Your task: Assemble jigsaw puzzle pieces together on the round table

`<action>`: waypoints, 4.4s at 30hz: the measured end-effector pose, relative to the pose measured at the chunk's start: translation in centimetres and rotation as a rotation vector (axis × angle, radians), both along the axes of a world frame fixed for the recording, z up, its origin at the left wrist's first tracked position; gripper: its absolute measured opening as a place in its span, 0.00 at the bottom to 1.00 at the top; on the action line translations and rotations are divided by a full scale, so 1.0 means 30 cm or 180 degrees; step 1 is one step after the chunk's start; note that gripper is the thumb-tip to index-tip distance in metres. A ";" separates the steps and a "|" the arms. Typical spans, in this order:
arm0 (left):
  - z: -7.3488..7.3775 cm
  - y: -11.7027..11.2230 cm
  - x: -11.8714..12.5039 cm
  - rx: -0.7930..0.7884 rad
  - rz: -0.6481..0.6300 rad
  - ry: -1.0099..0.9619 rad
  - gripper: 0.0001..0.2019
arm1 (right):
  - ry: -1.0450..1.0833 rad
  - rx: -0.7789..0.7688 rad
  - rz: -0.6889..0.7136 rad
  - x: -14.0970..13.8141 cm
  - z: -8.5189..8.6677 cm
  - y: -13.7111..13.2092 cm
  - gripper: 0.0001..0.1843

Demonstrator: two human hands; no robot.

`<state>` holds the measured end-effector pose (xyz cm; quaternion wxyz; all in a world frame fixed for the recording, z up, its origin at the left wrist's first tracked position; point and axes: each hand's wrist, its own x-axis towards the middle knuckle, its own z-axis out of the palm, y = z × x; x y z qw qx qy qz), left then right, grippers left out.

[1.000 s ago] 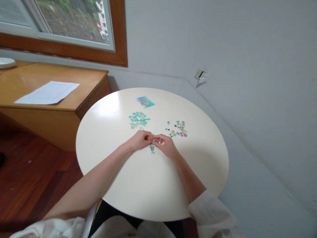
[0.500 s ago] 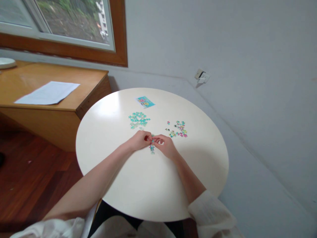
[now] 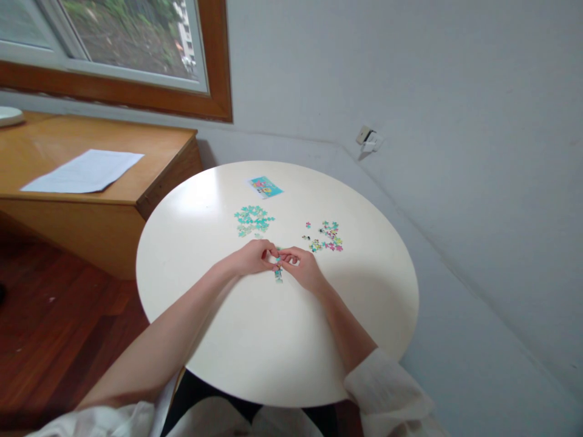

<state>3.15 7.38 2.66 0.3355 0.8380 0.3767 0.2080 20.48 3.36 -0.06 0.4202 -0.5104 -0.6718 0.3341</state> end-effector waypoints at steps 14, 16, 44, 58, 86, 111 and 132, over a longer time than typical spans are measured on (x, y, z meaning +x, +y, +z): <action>-0.025 0.014 0.001 0.0070 -0.0087 0.0128 0.12 | 0.0059 -0.0071 0.0006 0.003 -0.002 -0.001 0.10; -0.024 0.015 0.001 0.0066 -0.0088 0.0130 0.12 | 0.0093 -0.0100 -0.0018 0.002 -0.004 0.000 0.10; 0.010 0.005 0.003 0.0127 -0.0128 0.0284 0.09 | -0.0201 0.0265 -0.0023 -0.008 -0.006 -0.005 0.11; -0.005 0.013 0.001 0.0240 -0.0146 0.0310 0.11 | -0.0096 0.0340 -0.0104 0.001 -0.018 0.002 0.10; -0.008 0.013 -0.001 0.0334 -0.0292 0.0234 0.10 | -0.0997 0.0718 -0.0306 0.016 -0.030 0.020 0.10; -0.029 0.025 -0.007 0.0347 -0.0711 0.0055 0.05 | -0.0825 0.0738 -0.0367 0.014 -0.028 0.019 0.11; -0.014 0.008 0.007 0.0315 -0.0606 0.0069 0.05 | -0.0863 0.0698 -0.0566 0.026 -0.061 0.041 0.09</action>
